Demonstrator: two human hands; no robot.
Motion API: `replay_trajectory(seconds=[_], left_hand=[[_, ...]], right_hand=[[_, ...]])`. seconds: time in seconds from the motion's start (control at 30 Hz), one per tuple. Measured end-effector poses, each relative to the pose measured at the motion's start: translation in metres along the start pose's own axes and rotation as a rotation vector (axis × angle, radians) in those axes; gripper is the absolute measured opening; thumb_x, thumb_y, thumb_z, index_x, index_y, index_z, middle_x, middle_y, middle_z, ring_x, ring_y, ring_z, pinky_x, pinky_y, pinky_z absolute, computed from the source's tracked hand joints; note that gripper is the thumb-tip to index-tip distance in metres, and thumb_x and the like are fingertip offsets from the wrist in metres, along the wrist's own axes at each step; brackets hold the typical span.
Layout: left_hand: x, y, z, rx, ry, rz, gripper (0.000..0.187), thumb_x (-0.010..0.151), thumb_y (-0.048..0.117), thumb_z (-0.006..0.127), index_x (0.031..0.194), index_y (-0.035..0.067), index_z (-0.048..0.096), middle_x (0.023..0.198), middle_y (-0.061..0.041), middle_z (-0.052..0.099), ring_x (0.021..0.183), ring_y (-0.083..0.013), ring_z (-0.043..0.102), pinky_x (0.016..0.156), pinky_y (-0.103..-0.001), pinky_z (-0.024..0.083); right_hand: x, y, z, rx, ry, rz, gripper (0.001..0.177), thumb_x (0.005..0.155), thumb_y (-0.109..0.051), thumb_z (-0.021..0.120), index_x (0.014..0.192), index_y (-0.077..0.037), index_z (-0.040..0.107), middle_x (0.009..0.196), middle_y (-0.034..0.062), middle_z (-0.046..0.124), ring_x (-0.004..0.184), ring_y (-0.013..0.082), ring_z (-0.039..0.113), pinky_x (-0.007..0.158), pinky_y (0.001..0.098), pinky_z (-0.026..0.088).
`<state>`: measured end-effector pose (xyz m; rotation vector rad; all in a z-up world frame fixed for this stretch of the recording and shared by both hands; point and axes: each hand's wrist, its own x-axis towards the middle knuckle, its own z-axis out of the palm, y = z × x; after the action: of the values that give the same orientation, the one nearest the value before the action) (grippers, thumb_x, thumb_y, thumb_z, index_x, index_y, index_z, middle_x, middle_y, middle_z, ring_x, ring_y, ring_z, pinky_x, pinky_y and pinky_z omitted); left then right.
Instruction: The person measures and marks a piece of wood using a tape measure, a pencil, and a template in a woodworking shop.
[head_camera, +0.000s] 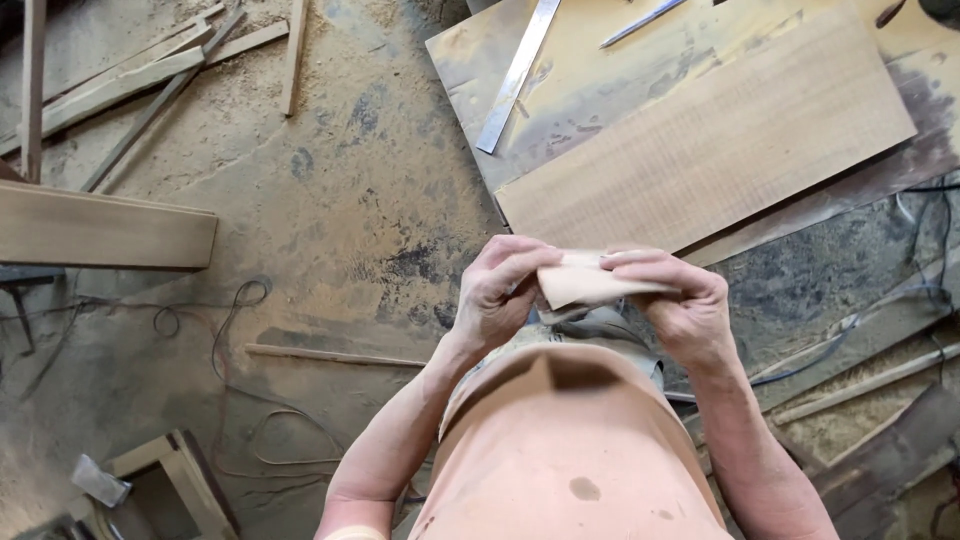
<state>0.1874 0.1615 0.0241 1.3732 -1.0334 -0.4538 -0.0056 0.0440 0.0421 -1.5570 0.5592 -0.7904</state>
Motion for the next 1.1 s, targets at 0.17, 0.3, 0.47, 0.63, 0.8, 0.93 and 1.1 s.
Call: replay_trajectory(seconds=[0.17,0.3,0.47,0.63,0.8,0.93,1.1], left_hand=[[0.021,-0.016,-0.020,-0.211,-0.181,-0.490,0.044,0.094,-0.002,0.069,0.137,0.010,0.064,0.076,-0.003,0.061,0.072,-0.0093,0.054,0.063,-0.030,0.053],[0.030,-0.033,-0.019,-0.410,-0.243,-0.578,0.047,0.096,-0.002,0.068,0.141,0.009,0.059,0.076,-0.001,0.056,0.070,-0.0062,0.051,0.061,-0.022,0.049],[0.037,-0.054,-0.012,-0.412,-0.267,-0.638,0.034,0.096,0.004,0.073,0.129,0.010,0.070,0.081,0.001,0.058,0.072,-0.0028,0.055,0.061,-0.020,0.053],[0.041,-0.054,-0.008,-0.423,-0.277,-0.655,0.032,0.097,0.004,0.071,0.129,0.008,0.069,0.082,0.001,0.058,0.072,-0.0028,0.057,0.061,-0.020,0.053],[0.044,-0.058,-0.007,-0.410,-0.297,-0.644,0.034,0.099,0.005,0.071,0.132,0.010,0.067,0.086,-0.001,0.060,0.075,-0.0033,0.061,0.062,-0.021,0.056],[0.039,-0.058,-0.004,-0.417,-0.310,-0.627,0.050,0.097,0.004,0.073,0.144,0.007,0.057,0.088,-0.005,0.061,0.075,-0.0083,0.065,0.067,-0.025,0.059],[0.035,-0.053,-0.004,-0.350,-0.355,-0.611,0.027,0.094,0.010,0.079,0.120,0.008,0.075,0.093,-0.009,0.075,0.085,-0.0095,0.068,0.073,-0.030,0.062]], right_hand=[[0.016,-0.001,0.029,0.181,0.359,0.584,0.024,0.091,0.001,0.069,0.115,0.000,0.070,0.094,0.0108,0.067,0.087,0.0177,0.061,0.079,0.0452,0.058],[0.018,0.038,0.027,0.369,0.439,0.685,0.045,0.090,-0.003,0.072,0.134,-0.005,0.064,0.107,0.0115,0.074,0.092,0.0244,0.076,0.077,0.0412,0.066],[0.018,0.051,0.025,0.486,0.523,0.742,0.046,0.088,-0.002,0.075,0.132,-0.002,0.063,0.110,0.0128,0.075,0.095,0.0283,0.077,0.079,0.0453,0.067],[0.021,0.035,0.026,0.467,0.498,0.734,0.044,0.088,-0.006,0.076,0.130,-0.007,0.064,0.108,0.0121,0.074,0.092,0.0293,0.077,0.075,0.0471,0.067],[0.012,0.016,0.030,0.525,0.375,0.784,0.038,0.079,-0.004,0.080,0.114,-0.004,0.065,0.088,0.0197,0.075,0.067,0.0328,0.076,0.053,0.0429,0.067],[0.001,0.031,0.028,0.446,0.390,0.692,0.026,0.084,0.001,0.078,0.107,-0.002,0.065,0.089,0.0186,0.075,0.075,0.0305,0.077,0.060,0.0432,0.067],[-0.030,0.075,0.015,0.365,0.409,0.628,0.026,0.082,0.003,0.081,0.104,-0.002,0.070,0.089,0.0157,0.074,0.079,0.0279,0.077,0.067,0.0438,0.067]])
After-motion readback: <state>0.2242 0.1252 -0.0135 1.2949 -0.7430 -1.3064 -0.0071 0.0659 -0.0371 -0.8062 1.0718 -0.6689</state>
